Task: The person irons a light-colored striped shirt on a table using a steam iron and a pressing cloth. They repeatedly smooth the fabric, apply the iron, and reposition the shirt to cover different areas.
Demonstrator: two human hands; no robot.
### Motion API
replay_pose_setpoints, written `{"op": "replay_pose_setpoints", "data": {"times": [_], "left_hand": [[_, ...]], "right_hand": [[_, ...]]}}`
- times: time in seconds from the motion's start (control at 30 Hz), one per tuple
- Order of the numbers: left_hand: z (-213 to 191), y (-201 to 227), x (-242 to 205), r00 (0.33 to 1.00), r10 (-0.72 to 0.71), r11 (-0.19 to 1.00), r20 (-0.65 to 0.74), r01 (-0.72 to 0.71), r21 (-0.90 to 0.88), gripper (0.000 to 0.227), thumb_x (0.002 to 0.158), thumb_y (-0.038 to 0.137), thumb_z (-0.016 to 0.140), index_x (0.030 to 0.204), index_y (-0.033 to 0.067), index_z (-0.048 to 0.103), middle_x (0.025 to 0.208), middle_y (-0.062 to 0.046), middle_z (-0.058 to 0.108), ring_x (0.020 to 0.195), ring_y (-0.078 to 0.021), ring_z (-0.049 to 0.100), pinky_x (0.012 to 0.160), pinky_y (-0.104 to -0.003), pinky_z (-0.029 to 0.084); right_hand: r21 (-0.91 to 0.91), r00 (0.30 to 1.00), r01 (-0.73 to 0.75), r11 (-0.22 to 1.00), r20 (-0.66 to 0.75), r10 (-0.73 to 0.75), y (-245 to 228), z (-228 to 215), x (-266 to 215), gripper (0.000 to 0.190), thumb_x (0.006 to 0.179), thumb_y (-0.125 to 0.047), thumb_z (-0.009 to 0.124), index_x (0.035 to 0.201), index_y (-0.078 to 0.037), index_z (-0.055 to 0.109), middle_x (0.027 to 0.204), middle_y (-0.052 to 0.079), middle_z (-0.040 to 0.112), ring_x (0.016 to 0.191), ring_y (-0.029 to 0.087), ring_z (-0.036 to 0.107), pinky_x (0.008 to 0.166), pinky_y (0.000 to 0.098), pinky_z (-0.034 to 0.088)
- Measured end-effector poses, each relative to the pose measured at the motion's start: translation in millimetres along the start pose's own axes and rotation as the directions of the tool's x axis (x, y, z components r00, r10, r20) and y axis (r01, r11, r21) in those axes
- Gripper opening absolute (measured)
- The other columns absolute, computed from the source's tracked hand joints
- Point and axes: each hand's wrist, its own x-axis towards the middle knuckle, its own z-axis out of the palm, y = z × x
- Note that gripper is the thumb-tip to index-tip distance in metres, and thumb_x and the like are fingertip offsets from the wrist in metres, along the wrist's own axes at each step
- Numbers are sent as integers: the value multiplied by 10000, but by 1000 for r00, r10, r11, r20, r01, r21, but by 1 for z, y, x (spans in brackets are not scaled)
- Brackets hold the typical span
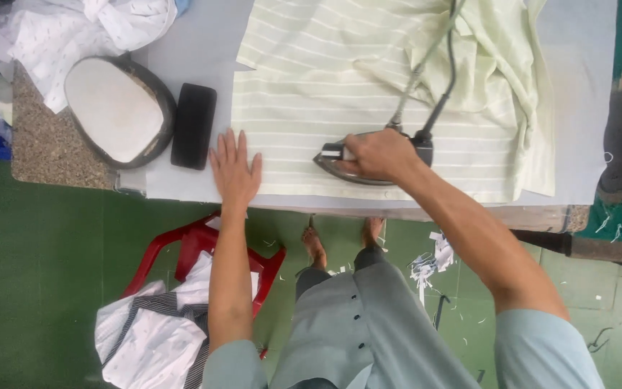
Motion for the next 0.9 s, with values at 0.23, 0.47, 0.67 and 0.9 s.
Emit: {"op": "replay_pose_setpoints", "data": {"times": [0.23, 0.47, 0.67, 0.9], "left_hand": [[-4, 4, 2, 999, -23, 999, 42, 24, -22, 652, 1090, 539, 314, 1627, 171, 347, 1706, -139, 221, 1576, -337, 170, 1253, -568, 65], [-1, 4, 3, 1000, 5, 1000, -9, -5, -19, 644, 1094, 498, 372, 1624, 134, 347, 1687, -182, 255, 1559, -369, 208, 1244, -584, 80], [6, 3, 2, 998, 13, 1000, -66, -13, 1, 685, 1074, 531, 405, 1618, 117, 356, 1670, -190, 298, 1547, -369, 248, 1244, -574, 101], [8, 6, 6, 979, 66, 996, -195, -53, 68, 768, 1027, 562, 494, 1592, 58, 367, 1634, -227, 344, 1522, -384, 300, 1235, -606, 135]], "right_hand": [[96, 994, 64, 993, 82, -72, -19, 1, 26, 568, 964, -739, 405, 1037, -193, 544, 759, 136, 729, 796, 302, 767, 738, 419, 608], [62, 977, -145, 988, 164, 133, 89, -13, -65, 491, 971, -629, 489, 1091, -157, 552, 836, 175, 753, 850, 356, 771, 785, 471, 606], [-10, 928, -329, 944, 183, 326, 135, -10, -96, 545, 972, -678, 456, 1093, -160, 569, 876, 144, 778, 901, 325, 781, 824, 435, 608], [66, 971, -224, 972, 105, 216, 51, -21, -11, 529, 963, -686, 478, 1089, -185, 588, 843, 107, 764, 846, 312, 773, 775, 443, 606]]}}
